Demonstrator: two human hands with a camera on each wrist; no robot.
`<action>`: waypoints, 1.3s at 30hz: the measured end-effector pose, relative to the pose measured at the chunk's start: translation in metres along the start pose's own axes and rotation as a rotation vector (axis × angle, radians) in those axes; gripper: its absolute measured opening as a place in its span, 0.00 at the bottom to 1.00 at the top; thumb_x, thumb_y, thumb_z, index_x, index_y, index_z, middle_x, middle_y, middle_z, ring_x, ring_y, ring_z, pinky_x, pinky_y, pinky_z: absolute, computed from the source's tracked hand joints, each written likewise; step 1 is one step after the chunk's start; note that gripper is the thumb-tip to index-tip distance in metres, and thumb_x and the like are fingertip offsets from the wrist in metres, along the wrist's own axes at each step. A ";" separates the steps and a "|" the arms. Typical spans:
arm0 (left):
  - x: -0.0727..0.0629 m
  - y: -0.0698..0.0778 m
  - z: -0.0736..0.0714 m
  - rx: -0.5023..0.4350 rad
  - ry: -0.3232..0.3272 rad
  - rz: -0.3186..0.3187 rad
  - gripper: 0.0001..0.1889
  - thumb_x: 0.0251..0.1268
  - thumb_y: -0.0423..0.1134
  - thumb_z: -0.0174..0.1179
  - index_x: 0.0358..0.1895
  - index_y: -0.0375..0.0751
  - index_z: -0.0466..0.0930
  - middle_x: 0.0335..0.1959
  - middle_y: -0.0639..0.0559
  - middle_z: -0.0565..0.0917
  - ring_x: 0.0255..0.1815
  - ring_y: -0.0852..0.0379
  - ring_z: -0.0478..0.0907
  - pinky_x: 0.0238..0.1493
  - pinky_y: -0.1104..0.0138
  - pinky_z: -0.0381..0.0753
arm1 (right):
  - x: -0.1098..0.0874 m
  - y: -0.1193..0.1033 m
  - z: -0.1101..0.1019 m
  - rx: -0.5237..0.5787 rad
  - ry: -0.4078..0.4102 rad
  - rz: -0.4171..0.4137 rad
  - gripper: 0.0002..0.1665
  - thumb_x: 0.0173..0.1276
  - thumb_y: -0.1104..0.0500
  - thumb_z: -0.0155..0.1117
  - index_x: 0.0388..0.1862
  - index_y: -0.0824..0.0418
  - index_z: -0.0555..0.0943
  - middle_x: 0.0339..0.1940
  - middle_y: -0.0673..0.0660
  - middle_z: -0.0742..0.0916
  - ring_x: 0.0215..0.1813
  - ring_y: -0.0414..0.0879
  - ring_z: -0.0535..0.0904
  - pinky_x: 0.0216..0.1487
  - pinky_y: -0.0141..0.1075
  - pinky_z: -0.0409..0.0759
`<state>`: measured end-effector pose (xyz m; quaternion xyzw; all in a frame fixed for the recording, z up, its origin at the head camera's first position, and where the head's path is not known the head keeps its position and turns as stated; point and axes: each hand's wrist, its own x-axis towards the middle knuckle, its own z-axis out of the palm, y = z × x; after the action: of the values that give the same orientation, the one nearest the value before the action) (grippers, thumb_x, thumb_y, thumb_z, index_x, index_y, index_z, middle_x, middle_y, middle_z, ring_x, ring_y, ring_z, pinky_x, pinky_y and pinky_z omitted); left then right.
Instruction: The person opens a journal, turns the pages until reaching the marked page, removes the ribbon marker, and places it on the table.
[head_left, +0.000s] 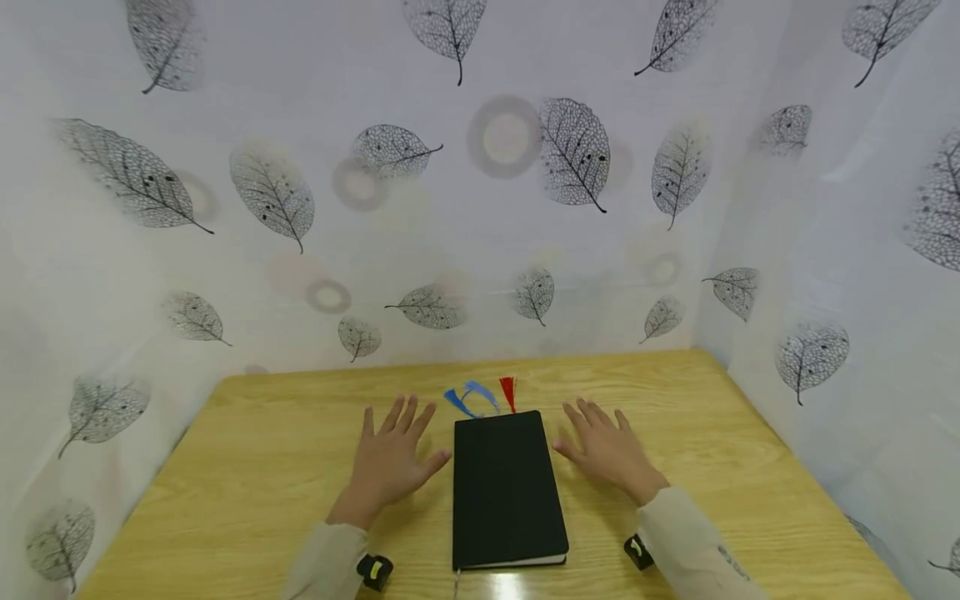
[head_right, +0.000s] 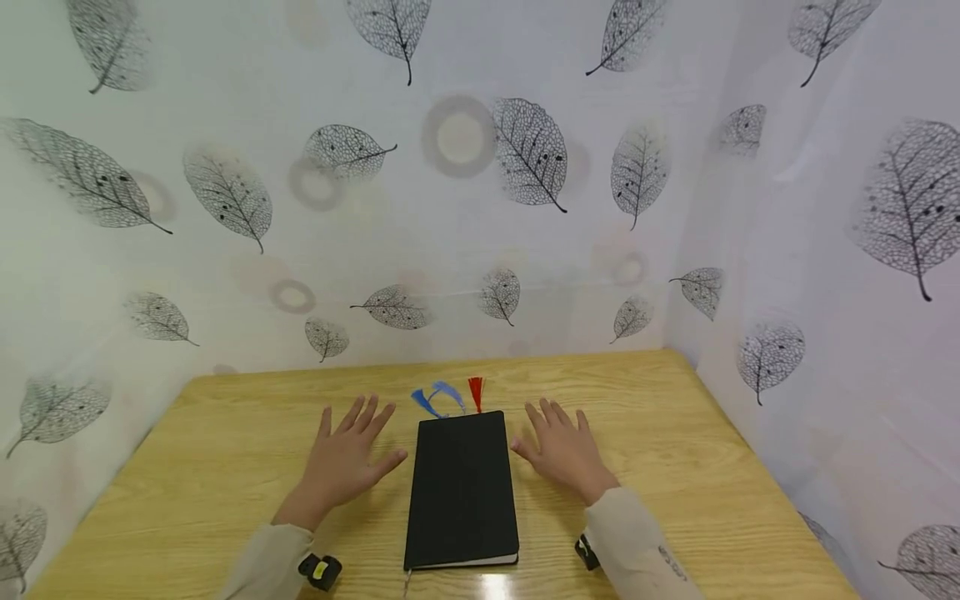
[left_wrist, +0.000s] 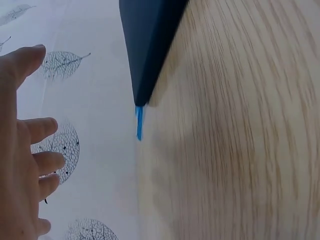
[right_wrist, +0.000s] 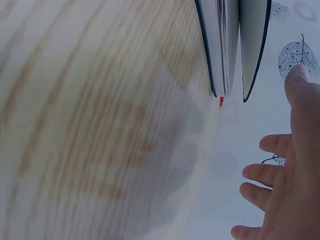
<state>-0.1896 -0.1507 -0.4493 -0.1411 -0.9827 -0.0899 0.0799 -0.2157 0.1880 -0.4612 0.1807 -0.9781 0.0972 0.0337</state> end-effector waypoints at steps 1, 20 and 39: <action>0.000 0.003 -0.001 -0.015 -0.016 -0.001 0.41 0.64 0.70 0.47 0.75 0.53 0.56 0.76 0.44 0.56 0.78 0.44 0.50 0.72 0.37 0.38 | -0.001 -0.001 0.001 0.004 -0.011 -0.006 0.41 0.71 0.37 0.51 0.73 0.60 0.63 0.73 0.66 0.67 0.73 0.63 0.62 0.68 0.67 0.53; -0.001 0.034 0.017 -0.308 -0.084 0.034 0.39 0.63 0.65 0.53 0.73 0.51 0.61 0.70 0.41 0.69 0.69 0.40 0.68 0.62 0.39 0.66 | -0.009 -0.005 0.011 0.252 -0.201 -0.104 0.37 0.75 0.39 0.46 0.73 0.62 0.63 0.63 0.64 0.75 0.64 0.61 0.73 0.63 0.62 0.64; 0.001 0.056 0.027 -0.926 -0.254 0.001 0.32 0.65 0.53 0.61 0.70 0.47 0.65 0.68 0.41 0.71 0.67 0.40 0.69 0.62 0.45 0.70 | -0.013 -0.013 0.003 0.445 -0.205 -0.150 0.38 0.76 0.41 0.45 0.74 0.65 0.60 0.50 0.58 0.75 0.49 0.49 0.74 0.49 0.48 0.75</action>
<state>-0.1783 -0.0924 -0.4670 -0.1721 -0.8411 -0.5003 -0.1121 -0.1987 0.1803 -0.4633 0.2648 -0.9147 0.2886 -0.0992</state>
